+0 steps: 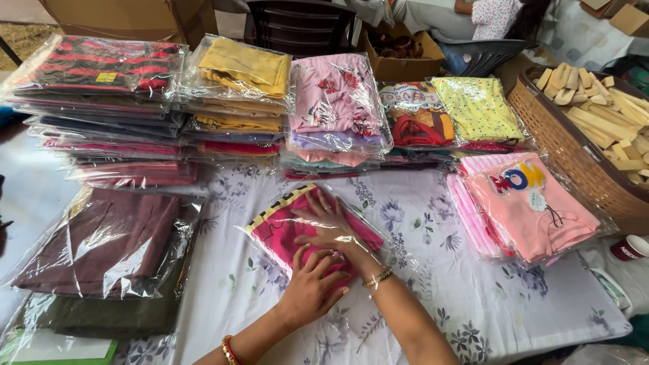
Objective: Folding a pink t-shirt and placing it into a plastic bag.
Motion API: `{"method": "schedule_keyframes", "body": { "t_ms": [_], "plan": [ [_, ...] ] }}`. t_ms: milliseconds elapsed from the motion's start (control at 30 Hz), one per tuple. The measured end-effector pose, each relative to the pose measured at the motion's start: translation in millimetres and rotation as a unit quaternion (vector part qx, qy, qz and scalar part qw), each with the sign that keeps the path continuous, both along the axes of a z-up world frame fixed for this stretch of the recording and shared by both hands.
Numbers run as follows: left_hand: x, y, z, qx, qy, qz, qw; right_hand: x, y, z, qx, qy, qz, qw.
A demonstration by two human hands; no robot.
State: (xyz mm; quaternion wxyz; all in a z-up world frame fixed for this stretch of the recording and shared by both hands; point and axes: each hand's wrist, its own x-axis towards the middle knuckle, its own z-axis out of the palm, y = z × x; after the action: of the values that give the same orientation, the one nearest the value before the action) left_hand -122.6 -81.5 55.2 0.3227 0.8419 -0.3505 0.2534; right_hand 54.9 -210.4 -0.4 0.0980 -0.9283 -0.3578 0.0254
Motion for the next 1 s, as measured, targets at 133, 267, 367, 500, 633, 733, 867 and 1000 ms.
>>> {"method": "schedule_keyframes", "body": {
  "t_ms": [133,267,367,500,633,733,867,1000],
  "plan": [
    [1,-1,-2,0.0,0.001,0.002,1.0,12,1,-11,0.004,-0.015,0.012,1.0],
    [-1,-2,2,0.003,-0.006,0.003,1.0,4,1,2,-0.024,0.005,0.025,0.999],
    [-1,-3,1,0.0,-0.018,0.001,1.0,6,-2,-8,-0.002,0.0,0.028,1.0],
    [1,-3,-3,0.004,-0.014,0.003,1.0,2,4,6,0.042,0.017,-0.007,0.999],
    [-1,-3,-1,0.017,-0.006,0.003,1.0,13,4,-13,0.03,-0.026,-0.007,0.999],
    [-1,-3,-1,0.011,-0.004,0.002,1.0,11,10,-15,0.063,-0.044,-0.005,0.997],
    [5,5,2,0.0,-0.01,0.016,1.0,-29,10,8,-0.038,-0.059,0.016,0.997],
    [31,22,-7,0.004,0.016,0.104,0.994,-36,-4,-16,-0.06,-0.361,0.114,0.924]
  ]
}}
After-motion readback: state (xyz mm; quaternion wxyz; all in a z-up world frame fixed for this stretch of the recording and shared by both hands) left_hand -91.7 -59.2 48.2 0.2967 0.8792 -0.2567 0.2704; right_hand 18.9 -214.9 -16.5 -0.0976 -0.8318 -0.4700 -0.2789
